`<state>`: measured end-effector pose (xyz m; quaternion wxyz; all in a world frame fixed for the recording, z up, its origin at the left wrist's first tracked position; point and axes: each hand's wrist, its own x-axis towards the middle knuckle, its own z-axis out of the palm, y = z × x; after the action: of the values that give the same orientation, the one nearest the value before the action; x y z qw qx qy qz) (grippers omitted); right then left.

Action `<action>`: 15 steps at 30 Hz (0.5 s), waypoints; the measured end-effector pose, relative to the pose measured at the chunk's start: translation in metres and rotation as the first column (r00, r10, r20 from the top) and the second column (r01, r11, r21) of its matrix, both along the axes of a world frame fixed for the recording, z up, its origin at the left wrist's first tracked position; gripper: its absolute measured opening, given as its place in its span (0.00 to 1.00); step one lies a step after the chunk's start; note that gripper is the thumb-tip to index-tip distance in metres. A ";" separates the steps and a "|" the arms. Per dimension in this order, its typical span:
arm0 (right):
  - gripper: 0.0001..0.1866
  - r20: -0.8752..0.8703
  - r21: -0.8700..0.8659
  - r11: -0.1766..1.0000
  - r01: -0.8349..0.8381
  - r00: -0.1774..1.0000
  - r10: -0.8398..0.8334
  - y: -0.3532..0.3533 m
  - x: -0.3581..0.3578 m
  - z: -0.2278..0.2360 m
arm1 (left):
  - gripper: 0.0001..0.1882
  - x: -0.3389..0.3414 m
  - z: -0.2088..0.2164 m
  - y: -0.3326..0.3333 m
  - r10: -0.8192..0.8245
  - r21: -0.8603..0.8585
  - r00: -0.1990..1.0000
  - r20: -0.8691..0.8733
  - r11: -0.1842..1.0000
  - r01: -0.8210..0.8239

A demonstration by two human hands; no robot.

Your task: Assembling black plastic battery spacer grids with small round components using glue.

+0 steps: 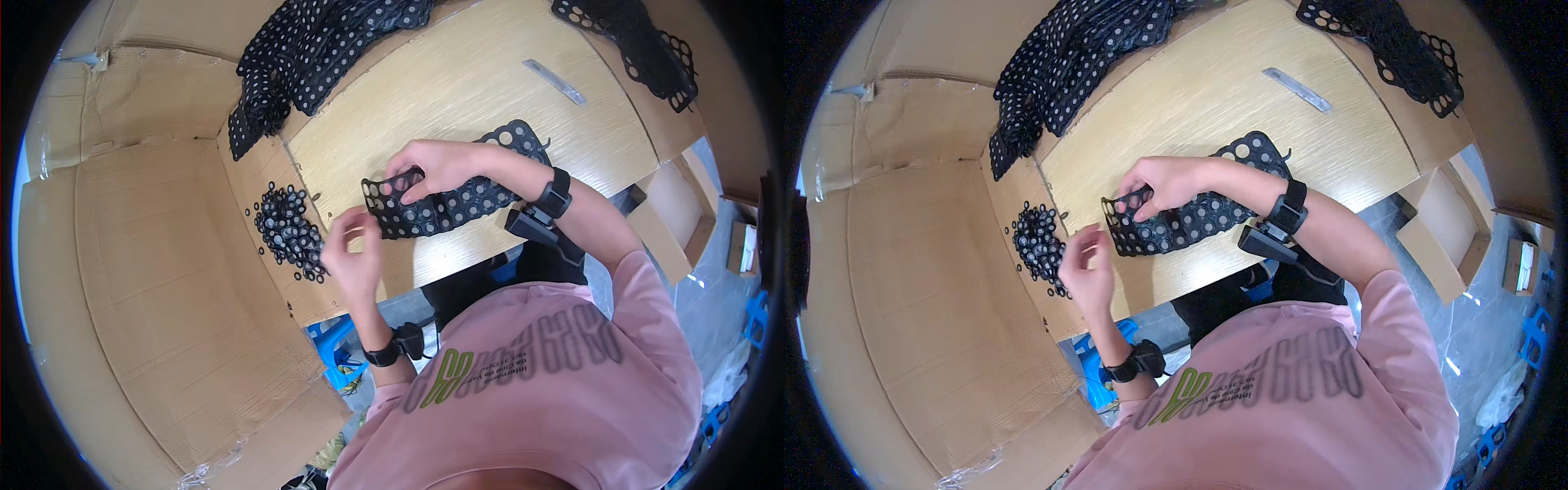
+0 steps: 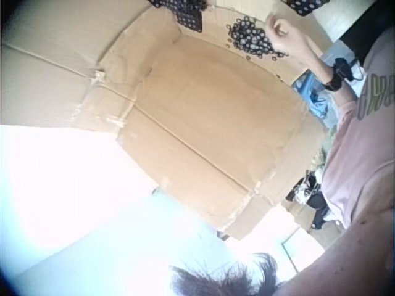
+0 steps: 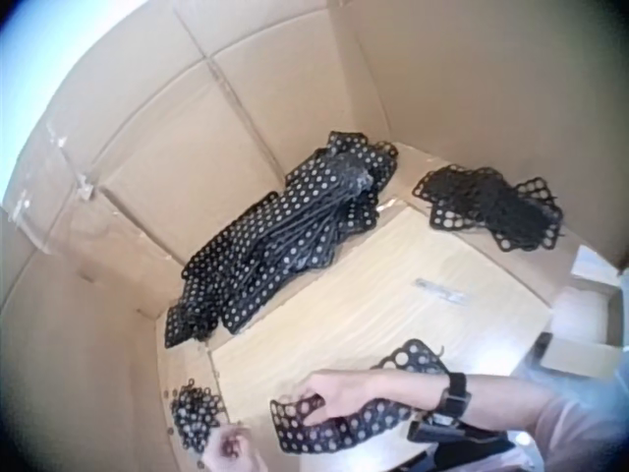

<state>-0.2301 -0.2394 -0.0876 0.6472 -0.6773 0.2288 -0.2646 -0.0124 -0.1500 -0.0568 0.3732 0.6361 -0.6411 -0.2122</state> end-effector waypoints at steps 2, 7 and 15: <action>0.16 0.019 -0.014 1.000 0.003 1.000 -0.002 0.000 0.002 -0.004 | 0.12 -0.019 0.003 0.005 -0.110 0.066 0.993 -0.040 0.992 0.112; 0.16 0.076 -0.041 0.999 0.003 0.997 0.000 0.003 0.007 -0.007 | 0.13 -0.037 0.009 0.001 -0.062 0.150 0.997 -0.033 0.986 0.067; 0.15 0.012 -0.132 0.991 -0.030 0.999 0.032 0.009 0.004 0.002 | 0.08 -0.026 -0.003 -0.006 -0.012 0.272 0.980 -0.196 0.960 0.066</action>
<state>-0.2257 -0.2306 -0.0851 0.6069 -0.7200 0.1957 -0.2737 -0.0386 -0.1560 -0.0595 0.3367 0.6455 -0.5786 -0.3678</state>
